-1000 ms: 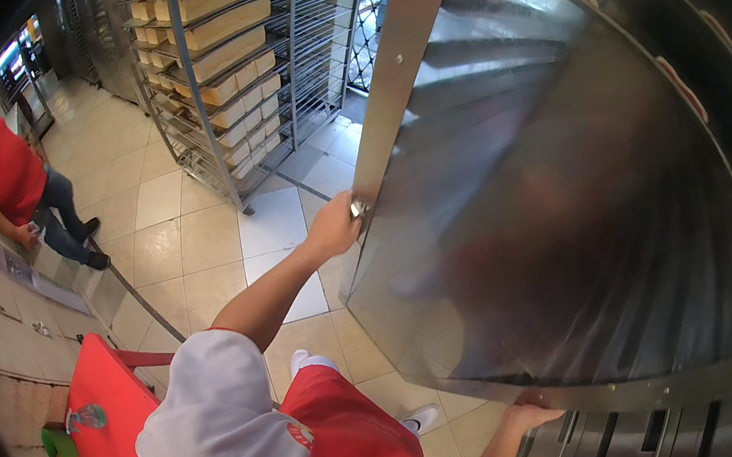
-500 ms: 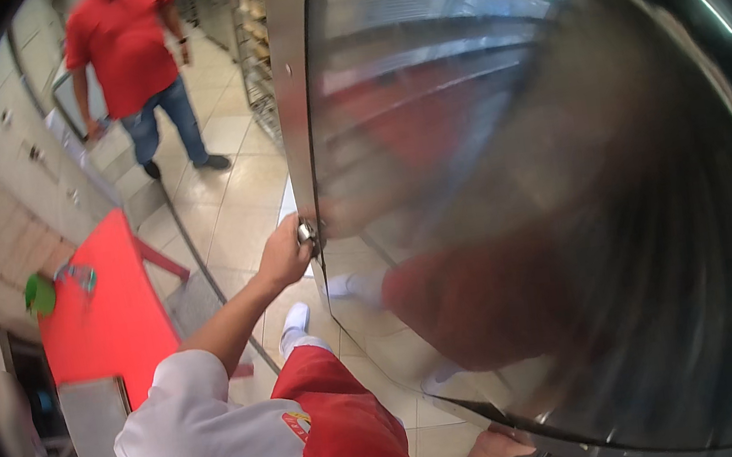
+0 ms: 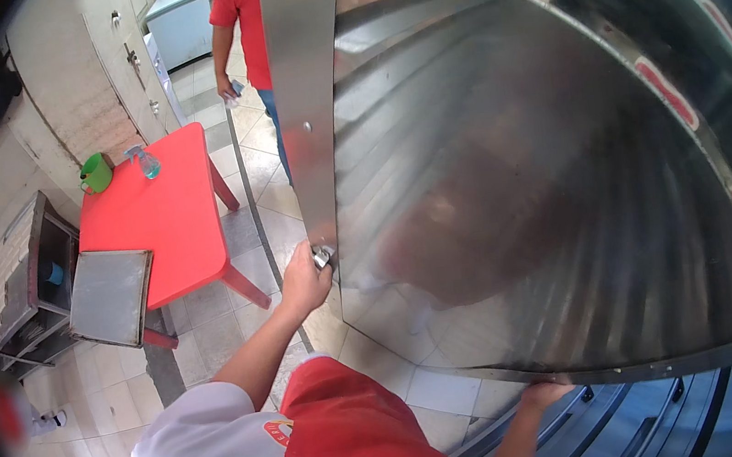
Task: The person places pieces of dough onto a metal tray and then slides the tray into a rack inside a large oven.
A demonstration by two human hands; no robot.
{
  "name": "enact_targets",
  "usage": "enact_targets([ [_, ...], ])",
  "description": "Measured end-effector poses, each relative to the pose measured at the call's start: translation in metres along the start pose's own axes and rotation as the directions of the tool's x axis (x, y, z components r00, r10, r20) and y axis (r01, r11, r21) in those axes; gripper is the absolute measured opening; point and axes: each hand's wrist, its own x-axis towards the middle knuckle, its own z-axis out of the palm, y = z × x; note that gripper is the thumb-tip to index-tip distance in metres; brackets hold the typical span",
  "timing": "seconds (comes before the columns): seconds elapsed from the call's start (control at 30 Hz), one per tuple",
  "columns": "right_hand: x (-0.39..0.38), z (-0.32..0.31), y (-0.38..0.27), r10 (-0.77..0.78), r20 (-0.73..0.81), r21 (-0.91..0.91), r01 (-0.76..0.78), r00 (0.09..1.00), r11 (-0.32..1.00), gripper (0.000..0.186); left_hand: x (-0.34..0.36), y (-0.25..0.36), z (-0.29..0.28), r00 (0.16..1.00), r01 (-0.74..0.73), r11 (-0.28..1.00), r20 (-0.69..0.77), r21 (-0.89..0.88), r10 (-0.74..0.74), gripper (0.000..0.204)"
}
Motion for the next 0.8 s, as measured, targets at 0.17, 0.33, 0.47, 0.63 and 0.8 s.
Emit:
enact_targets([
  [0.17,0.024,-0.04,0.006,0.113,0.135,0.177,-0.136,0.984,0.975,0.053,-0.055,0.018,-0.025,0.999,0.03,1.0,-0.034,-0.008,-0.031,0.051],
  [0.33,0.016,-0.012,-0.01,0.082,0.01,0.198,-0.082,0.997,0.977,0.047,-0.113,0.021,-0.032,0.995,0.081,0.996,-0.061,0.048,-0.078,0.05],
  [0.47,0.035,-0.045,-0.013,0.064,0.185,0.078,-0.08,0.981,0.994,0.046,-0.153,0.044,-0.033,0.98,0.162,0.985,-0.123,0.049,-0.155,0.05],
  [0.63,0.024,-0.026,-0.017,0.176,0.029,0.15,-0.178,0.984,0.973,0.052,-0.202,0.048,-0.042,0.951,0.239,0.967,-0.224,0.087,-0.214,0.049],
  [0.8,0.059,-0.058,-0.002,0.176,0.088,-0.003,-0.176,0.981,0.984,0.064,-0.254,0.076,-0.032,0.904,0.325,0.939,-0.33,0.115,-0.272,0.05],
])
